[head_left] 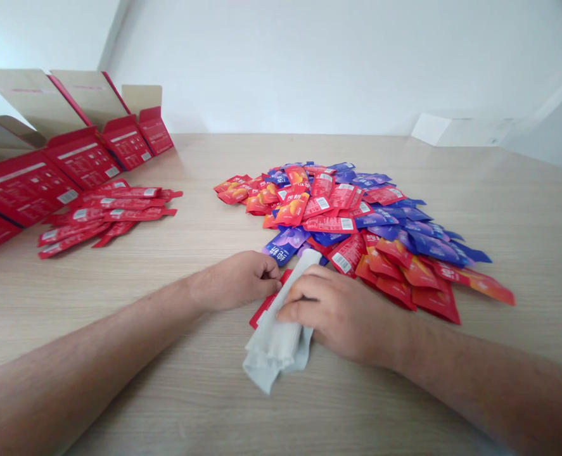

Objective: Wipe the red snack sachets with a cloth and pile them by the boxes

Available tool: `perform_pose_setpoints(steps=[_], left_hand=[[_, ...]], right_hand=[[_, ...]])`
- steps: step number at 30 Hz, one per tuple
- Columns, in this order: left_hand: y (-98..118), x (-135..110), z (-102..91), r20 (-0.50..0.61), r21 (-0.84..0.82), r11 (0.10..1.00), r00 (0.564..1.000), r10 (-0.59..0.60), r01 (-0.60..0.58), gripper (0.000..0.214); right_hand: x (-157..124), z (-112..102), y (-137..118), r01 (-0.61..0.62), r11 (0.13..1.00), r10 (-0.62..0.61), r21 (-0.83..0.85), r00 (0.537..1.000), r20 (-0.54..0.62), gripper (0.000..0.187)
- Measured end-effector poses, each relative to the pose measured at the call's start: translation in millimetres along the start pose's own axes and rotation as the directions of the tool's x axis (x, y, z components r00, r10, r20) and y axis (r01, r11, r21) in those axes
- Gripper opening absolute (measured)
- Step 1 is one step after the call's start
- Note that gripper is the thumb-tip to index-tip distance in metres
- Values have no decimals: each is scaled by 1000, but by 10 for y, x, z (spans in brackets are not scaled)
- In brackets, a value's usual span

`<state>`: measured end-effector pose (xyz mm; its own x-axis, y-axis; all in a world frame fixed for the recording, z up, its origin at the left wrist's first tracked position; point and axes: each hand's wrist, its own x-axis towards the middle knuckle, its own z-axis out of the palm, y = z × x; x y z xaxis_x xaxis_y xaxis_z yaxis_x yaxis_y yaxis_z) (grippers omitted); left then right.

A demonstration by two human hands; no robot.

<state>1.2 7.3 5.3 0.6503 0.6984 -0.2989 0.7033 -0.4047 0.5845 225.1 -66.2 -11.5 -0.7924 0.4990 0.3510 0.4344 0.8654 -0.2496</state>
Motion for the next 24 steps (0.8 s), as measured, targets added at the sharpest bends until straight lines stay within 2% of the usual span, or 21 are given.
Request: perform_pose_setpoints(steps=[3, 7, 12, 17, 22, 24], left_hand=[[-5, 0, 7, -4, 2, 1000, 1000, 1, -1, 18], [-12, 9, -7, 1, 8, 1000, 1000, 3, -3, 20], [4, -7, 5, 9, -4, 1000, 1000, -1, 1, 18], [4, -8, 6, 8, -7, 1000, 1000, -19, 19, 18], [11, -19, 8, 13, -33, 999, 1000, -14, 15, 18], [19, -19, 2, 14, -23, 1000, 1000, -18, 18, 18]], right_hand=[[-6, -7, 7, -69, 998, 69, -13, 997, -17, 24], [10, -18, -23, 49, 999, -49, -4, 998, 37, 22], [-2, -15, 14, -89, 996, 89, -17, 996, -17, 24], [-1, -13, -3, -4, 999, 5, -37, 1000, 28, 24], [-4, -10, 11, -116, 993, 116, -30, 993, -22, 29], [-1, -14, 1, -89, 995, 88, -37, 996, -10, 28]])
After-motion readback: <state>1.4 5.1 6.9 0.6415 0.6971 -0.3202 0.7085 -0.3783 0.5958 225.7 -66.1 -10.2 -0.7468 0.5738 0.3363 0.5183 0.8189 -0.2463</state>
